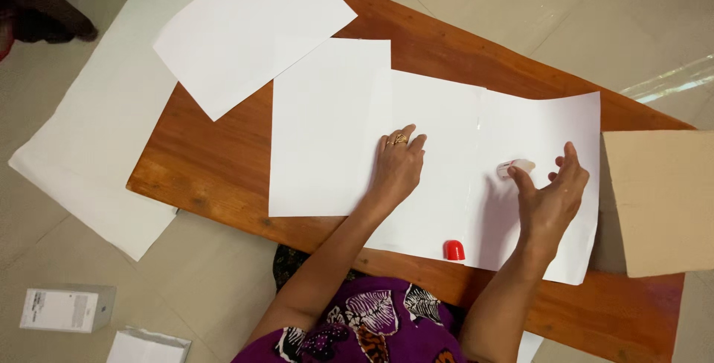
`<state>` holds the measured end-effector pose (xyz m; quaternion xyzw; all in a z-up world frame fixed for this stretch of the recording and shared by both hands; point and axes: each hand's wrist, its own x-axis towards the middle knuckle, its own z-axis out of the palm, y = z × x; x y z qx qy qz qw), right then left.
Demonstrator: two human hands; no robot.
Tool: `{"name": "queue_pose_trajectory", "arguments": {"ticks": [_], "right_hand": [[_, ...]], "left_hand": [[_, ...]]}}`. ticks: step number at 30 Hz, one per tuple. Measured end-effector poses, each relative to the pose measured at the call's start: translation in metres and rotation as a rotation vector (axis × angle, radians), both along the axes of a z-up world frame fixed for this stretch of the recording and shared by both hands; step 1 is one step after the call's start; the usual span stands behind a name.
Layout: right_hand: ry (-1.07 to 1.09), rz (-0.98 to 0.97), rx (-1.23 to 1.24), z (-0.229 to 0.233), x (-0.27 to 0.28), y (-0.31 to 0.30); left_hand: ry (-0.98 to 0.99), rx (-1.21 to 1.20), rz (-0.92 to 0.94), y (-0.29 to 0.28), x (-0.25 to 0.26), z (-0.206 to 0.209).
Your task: The person applies liquid glue along the edges of two white sheets of paper on a wooden table, then presses them together to form a single larger sheet. The person uses a small glue bottle and scissors are visible on the table.
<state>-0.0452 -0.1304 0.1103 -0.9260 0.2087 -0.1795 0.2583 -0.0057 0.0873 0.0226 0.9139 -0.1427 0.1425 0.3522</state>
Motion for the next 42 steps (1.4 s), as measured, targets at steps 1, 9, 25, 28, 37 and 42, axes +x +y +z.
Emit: {"name": "queue_pose_trajectory", "arguments": {"ticks": [1, 9, 25, 28, 37, 42], "right_hand": [[0.009, 0.022, 0.015, 0.001, 0.002, 0.002], [0.138, 0.012, 0.095, -0.028, 0.021, 0.008], [-0.142, 0.371, 0.363, -0.023, 0.03, 0.091], [-0.106, 0.454, 0.324, -0.032, 0.022, 0.126], [-0.007, 0.566, 0.243, -0.049, 0.007, 0.153], [0.053, 0.669, 0.172, -0.046, 0.018, 0.138]], "left_hand": [[-0.014, 0.027, -0.004, 0.002, -0.001, 0.001], [0.05, 0.215, 0.026, 0.016, -0.012, 0.003], [0.482, 0.276, -0.129, 0.098, -0.069, 0.034], [0.445, 0.228, -0.099, 0.084, -0.07, 0.029], [0.344, 0.229, -0.191, 0.08, -0.088, 0.028], [0.3, 0.239, -0.157, 0.089, -0.091, 0.031]]}}
